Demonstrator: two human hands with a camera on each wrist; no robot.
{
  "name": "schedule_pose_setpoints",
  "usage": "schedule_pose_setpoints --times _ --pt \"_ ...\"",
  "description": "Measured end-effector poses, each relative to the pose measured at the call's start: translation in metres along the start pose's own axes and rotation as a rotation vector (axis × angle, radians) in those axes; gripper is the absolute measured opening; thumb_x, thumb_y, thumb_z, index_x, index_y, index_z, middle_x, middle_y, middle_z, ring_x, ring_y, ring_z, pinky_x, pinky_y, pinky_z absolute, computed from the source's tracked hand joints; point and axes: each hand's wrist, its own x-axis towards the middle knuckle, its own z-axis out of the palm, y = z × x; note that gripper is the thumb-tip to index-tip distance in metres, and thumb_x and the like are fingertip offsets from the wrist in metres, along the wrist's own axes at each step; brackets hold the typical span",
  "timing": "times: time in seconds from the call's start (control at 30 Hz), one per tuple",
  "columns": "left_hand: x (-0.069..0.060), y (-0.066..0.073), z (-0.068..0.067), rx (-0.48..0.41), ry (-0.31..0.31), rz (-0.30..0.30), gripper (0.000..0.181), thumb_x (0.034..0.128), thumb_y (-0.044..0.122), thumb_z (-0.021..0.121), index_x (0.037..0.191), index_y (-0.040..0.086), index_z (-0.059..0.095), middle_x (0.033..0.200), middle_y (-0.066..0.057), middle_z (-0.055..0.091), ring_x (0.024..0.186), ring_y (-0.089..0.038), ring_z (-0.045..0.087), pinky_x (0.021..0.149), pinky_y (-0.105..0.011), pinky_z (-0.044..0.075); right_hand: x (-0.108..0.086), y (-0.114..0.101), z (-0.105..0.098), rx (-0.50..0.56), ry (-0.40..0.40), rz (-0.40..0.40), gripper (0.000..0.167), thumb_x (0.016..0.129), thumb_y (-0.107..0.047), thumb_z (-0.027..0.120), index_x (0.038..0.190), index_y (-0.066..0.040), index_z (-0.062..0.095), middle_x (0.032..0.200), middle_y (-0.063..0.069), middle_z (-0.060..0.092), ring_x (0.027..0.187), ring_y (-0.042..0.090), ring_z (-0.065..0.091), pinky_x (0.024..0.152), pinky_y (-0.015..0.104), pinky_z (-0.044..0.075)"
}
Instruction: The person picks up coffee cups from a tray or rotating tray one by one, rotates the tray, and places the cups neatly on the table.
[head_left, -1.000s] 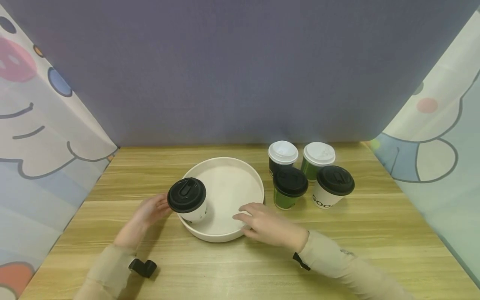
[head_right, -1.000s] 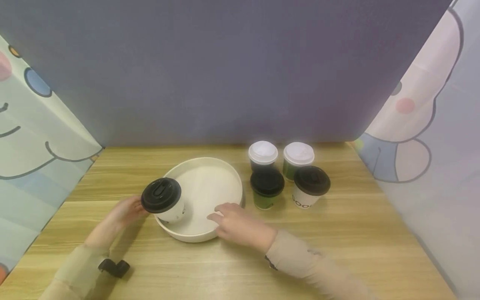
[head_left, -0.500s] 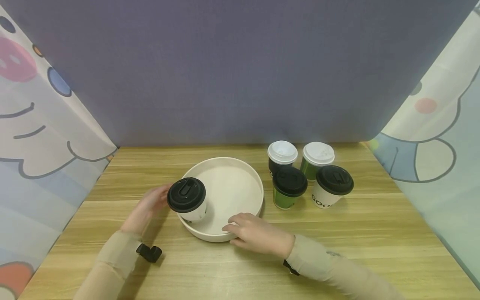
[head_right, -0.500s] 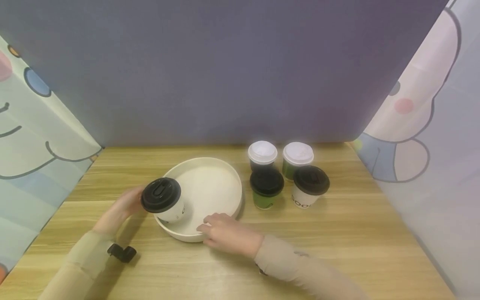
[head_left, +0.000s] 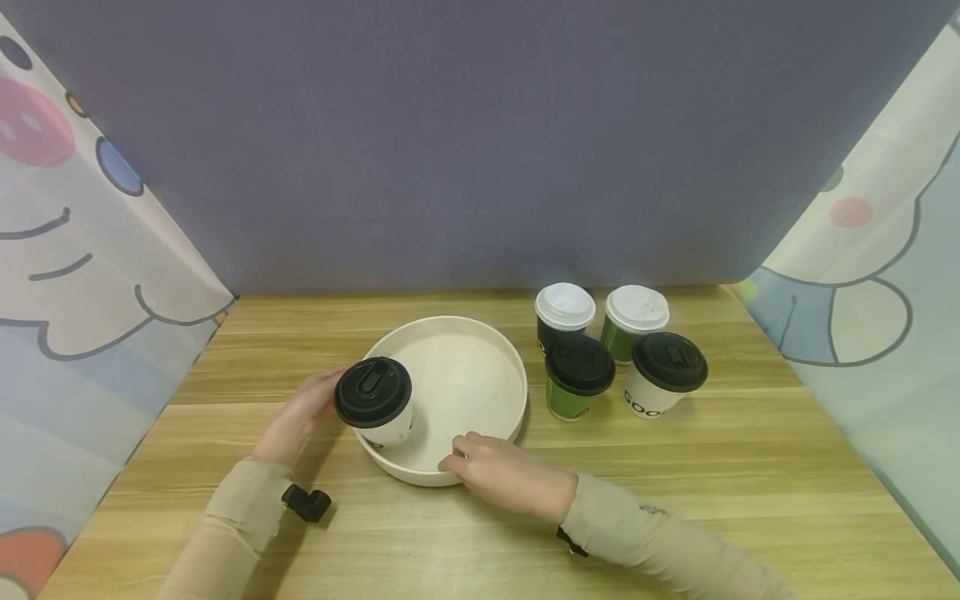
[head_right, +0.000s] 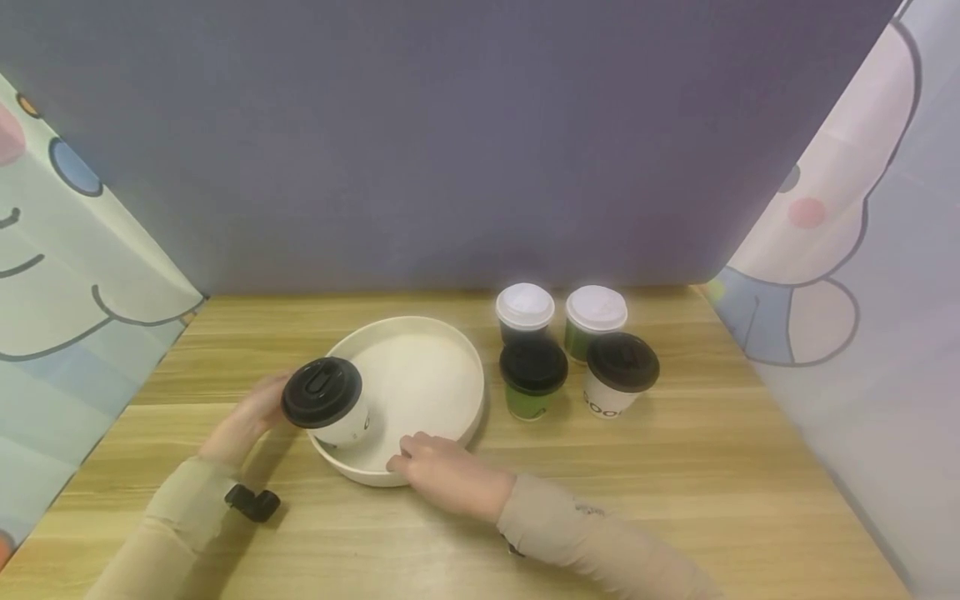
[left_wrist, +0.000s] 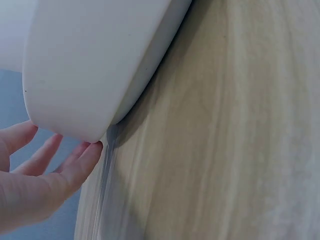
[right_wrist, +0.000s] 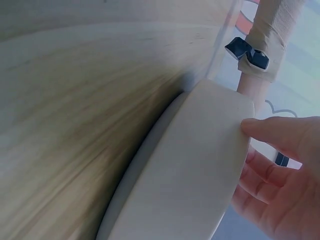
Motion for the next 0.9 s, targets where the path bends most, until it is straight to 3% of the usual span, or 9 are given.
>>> schedule_pose_setpoints --times 0.1,0.27,0.4,0.53,0.77,0.9 --pt "-0.001 -0.001 0.0 -0.033 -0.008 0.021 0.061 0.0907 0.022 0.05 0.131 -0.014 0.023 0.092 0.014 0.057 0.083 0.001 0.056 0.076 -0.015 0.049 -0.001 0.0 0.0 0.003 -0.013 0.005 0.019 0.081 -0.006 0.06 0.099 -0.013 0.063 0.082 -0.003 0.053 0.074 0.008 0.05 0.064 0.01 0.043" --pt "0.001 -0.006 -0.002 -0.038 -0.033 0.048 0.06 0.0901 0.021 0.051 0.131 -0.015 0.025 0.089 0.015 0.058 0.081 -0.001 0.057 0.074 -0.016 0.05 -0.002 0.001 -0.002 0.007 -0.035 0.018 0.018 0.083 -0.007 0.059 0.099 -0.013 0.063 0.083 -0.003 0.053 0.075 0.008 0.05 0.065 0.011 0.043" --pt "0.007 -0.012 -0.008 -0.049 -0.026 0.023 0.055 0.0888 0.019 0.053 0.13 -0.01 0.032 0.084 0.01 0.062 0.072 -0.002 0.057 0.067 -0.018 0.051 -0.004 0.002 -0.004 0.011 -0.044 0.033 0.018 0.083 -0.008 0.059 0.099 -0.013 0.064 0.083 -0.003 0.053 0.075 0.008 0.049 0.065 0.011 0.043" --pt "0.011 -0.019 -0.014 -0.024 -0.002 -0.021 0.056 0.0899 0.017 0.05 0.133 -0.009 0.026 0.08 0.011 0.062 0.064 -0.002 0.053 0.062 -0.017 0.05 -0.007 0.004 -0.004 0.011 -0.02 0.04 0.018 0.082 -0.007 0.059 0.097 -0.014 0.064 0.082 -0.003 0.053 0.074 0.008 0.049 0.064 0.011 0.043" --pt "0.013 -0.032 -0.021 0.017 -0.005 -0.009 0.059 0.0901 0.019 0.051 0.134 -0.008 0.024 0.086 0.011 0.064 0.075 -0.003 0.059 0.069 -0.019 0.052 -0.013 0.01 -0.003 0.026 0.01 0.047 0.02 0.077 -0.003 0.063 0.093 -0.014 0.065 0.083 -0.003 0.054 0.076 0.009 0.051 0.066 0.012 0.045" --pt "0.005 -0.031 -0.018 0.029 -0.012 0.004 0.061 0.0879 0.021 0.055 0.133 -0.009 0.026 0.089 0.013 0.063 0.078 -0.004 0.06 0.07 -0.021 0.053 -0.017 0.014 -0.005 0.046 -0.011 0.068 0.023 0.074 -0.002 0.065 0.094 -0.015 0.065 0.083 -0.003 0.053 0.076 0.009 0.05 0.067 0.012 0.044"
